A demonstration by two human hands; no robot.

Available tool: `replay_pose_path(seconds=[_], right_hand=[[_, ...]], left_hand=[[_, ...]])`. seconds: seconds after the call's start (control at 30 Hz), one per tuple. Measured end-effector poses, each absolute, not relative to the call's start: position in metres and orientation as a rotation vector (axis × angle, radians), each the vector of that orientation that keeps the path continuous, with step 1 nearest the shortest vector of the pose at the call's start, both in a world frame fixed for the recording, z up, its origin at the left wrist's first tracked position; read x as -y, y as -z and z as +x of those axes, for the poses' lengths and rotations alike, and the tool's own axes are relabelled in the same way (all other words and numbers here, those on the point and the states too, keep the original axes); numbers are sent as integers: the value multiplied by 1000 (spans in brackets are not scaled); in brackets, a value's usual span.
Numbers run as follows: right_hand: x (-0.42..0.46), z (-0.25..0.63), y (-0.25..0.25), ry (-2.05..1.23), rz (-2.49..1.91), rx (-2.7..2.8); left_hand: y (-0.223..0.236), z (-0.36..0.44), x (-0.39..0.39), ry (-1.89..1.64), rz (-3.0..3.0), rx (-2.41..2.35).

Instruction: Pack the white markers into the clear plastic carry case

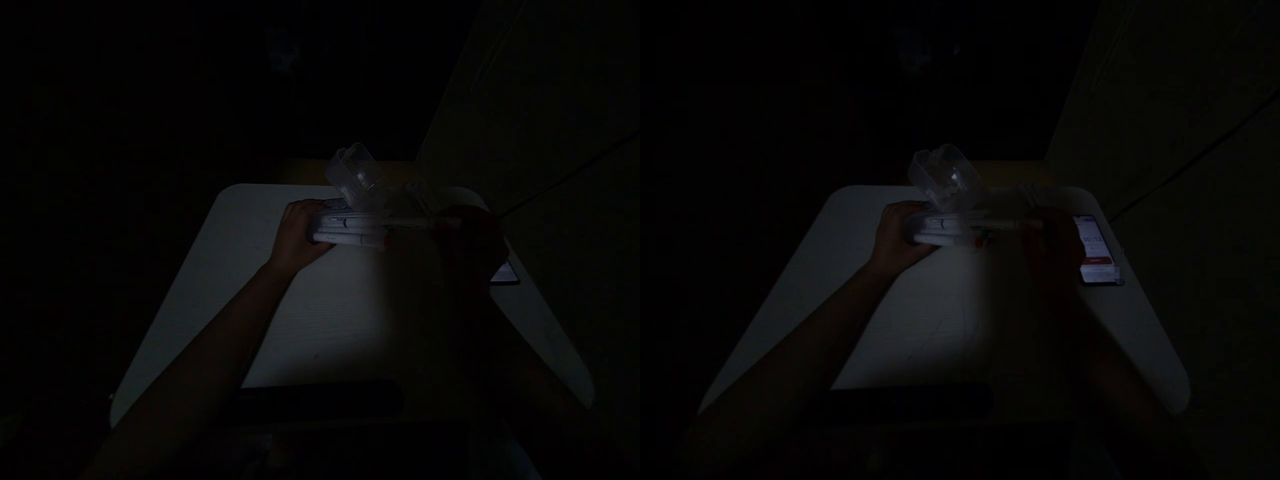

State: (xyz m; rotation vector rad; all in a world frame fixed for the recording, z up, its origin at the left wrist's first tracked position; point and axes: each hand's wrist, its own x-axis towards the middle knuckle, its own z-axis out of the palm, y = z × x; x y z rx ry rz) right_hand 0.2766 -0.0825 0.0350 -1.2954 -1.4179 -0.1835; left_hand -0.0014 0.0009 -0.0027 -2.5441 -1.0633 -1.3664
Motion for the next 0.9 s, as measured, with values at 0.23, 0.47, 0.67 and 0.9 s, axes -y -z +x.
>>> replay_pose_path(seconds=[0.23,0.47,0.67,0.9], right_hand=[[85,272,-39,344,-1204,1529],[86,268,-37,287,-1173,1573],[91,259,-42,279,-1150,1626],[89,257,-40,247,-1170,1672]], left_hand=[[4,-2,-2,1364,-2533,1063],[6,-3,-3,1327,-2533,1100],[4,-3,-2,1311,-2538,1097],[3,-2,-1,1288,-2554,1118]])
